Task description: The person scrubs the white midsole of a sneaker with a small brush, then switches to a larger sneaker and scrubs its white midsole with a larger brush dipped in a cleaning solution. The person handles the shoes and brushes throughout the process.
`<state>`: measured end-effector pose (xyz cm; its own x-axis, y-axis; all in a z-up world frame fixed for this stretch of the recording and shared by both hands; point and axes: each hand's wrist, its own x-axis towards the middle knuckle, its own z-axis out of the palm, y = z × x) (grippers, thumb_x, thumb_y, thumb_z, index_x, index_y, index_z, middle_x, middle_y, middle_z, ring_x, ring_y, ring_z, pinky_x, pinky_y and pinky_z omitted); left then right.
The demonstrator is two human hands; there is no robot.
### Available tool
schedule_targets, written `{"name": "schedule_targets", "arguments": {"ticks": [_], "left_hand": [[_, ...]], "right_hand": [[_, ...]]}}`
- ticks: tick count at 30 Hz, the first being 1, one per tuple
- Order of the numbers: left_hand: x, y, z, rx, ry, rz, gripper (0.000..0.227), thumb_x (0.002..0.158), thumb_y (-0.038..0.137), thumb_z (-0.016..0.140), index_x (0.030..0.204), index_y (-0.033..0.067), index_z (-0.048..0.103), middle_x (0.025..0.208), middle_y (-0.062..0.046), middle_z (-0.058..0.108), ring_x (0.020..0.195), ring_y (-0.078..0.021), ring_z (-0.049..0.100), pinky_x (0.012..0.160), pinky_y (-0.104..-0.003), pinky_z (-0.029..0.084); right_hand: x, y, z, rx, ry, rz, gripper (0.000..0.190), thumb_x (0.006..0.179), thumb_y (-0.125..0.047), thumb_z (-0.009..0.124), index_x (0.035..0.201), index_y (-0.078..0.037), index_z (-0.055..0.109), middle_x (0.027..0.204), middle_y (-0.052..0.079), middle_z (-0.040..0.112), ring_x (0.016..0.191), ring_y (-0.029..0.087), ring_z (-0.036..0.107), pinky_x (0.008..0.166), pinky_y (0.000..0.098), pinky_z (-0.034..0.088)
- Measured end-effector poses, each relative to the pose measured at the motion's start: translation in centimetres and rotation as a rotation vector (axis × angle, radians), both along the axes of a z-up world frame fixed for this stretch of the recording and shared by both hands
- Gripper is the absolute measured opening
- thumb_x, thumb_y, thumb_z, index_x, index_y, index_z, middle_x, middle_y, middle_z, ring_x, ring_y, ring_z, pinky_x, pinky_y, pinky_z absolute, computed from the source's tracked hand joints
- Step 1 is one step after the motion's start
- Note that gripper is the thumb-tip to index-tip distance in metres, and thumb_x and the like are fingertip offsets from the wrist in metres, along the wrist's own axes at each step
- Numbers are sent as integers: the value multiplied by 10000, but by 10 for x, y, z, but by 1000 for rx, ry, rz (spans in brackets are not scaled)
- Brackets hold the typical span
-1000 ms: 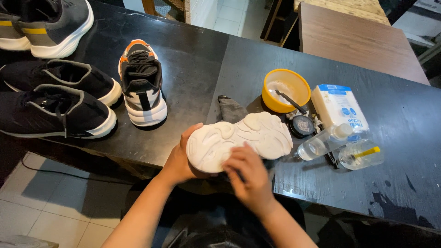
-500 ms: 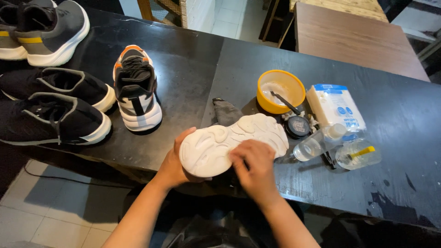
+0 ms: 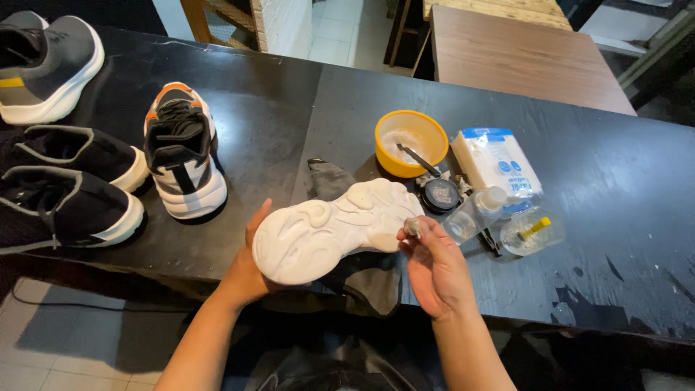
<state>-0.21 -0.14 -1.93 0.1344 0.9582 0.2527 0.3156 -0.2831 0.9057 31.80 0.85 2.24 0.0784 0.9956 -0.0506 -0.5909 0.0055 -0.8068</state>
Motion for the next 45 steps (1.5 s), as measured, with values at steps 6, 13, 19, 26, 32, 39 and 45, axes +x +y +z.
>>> {"name": "schedule_targets", "arguments": {"ticks": [6,13,19,26,32,39,45], "left_hand": [[12,6,-1,173,28,10,1261,617,330,903,1609,170,140,1381,-235,562,1251,-448,583,1080,-556,462],[7,12,-1,384,67,10,1022,731,276,803,1562,191,214,1384,-235,555,1234,-427,591,1062,-525,483],[-10,13,-5,581,118,94,789,843,222,703,1514,213,288,1386,-234,548,1218,-405,599,1044,-494,504],[-10,-9,-24,817,159,161,519,984,153,578,1456,242,381,1389,-234,539,1197,-379,609,1021,-454,530],[-3,-20,11,1035,343,181,328,1053,150,563,1337,312,540,1361,-178,547,1115,-292,665,883,-391,568],[36,-44,104,1310,1029,294,328,1137,368,475,1447,465,520,1415,182,568,1207,-134,564,1015,-322,313],[11,-41,88,1151,522,-55,348,935,457,832,1219,437,631,1382,-37,551,1272,-298,602,1071,-426,517]], "right_hand": [[17,-6,4,-56,206,96,99,1005,-99,571,1064,-30,610,969,90,599,949,266,640,903,345,491],[31,-15,7,-30,-130,-198,82,930,-23,677,1011,-12,686,956,110,694,784,173,593,826,265,487],[41,-8,-27,537,-1531,-368,298,981,-73,586,1272,-55,648,1170,130,617,1111,318,606,951,451,471],[2,-20,25,211,-862,52,467,984,-257,557,1423,-99,570,1315,109,649,1057,194,670,863,338,567],[-34,-36,41,278,-283,443,793,945,-375,628,1583,-102,243,1417,227,511,1107,258,629,744,355,651],[-62,-44,50,79,-216,522,1222,665,-483,902,1596,-141,188,1542,117,447,1373,210,465,1123,377,409],[-50,-28,-31,-230,392,575,903,719,-413,720,1509,-56,466,1391,210,623,1264,377,597,1089,576,465]]}}
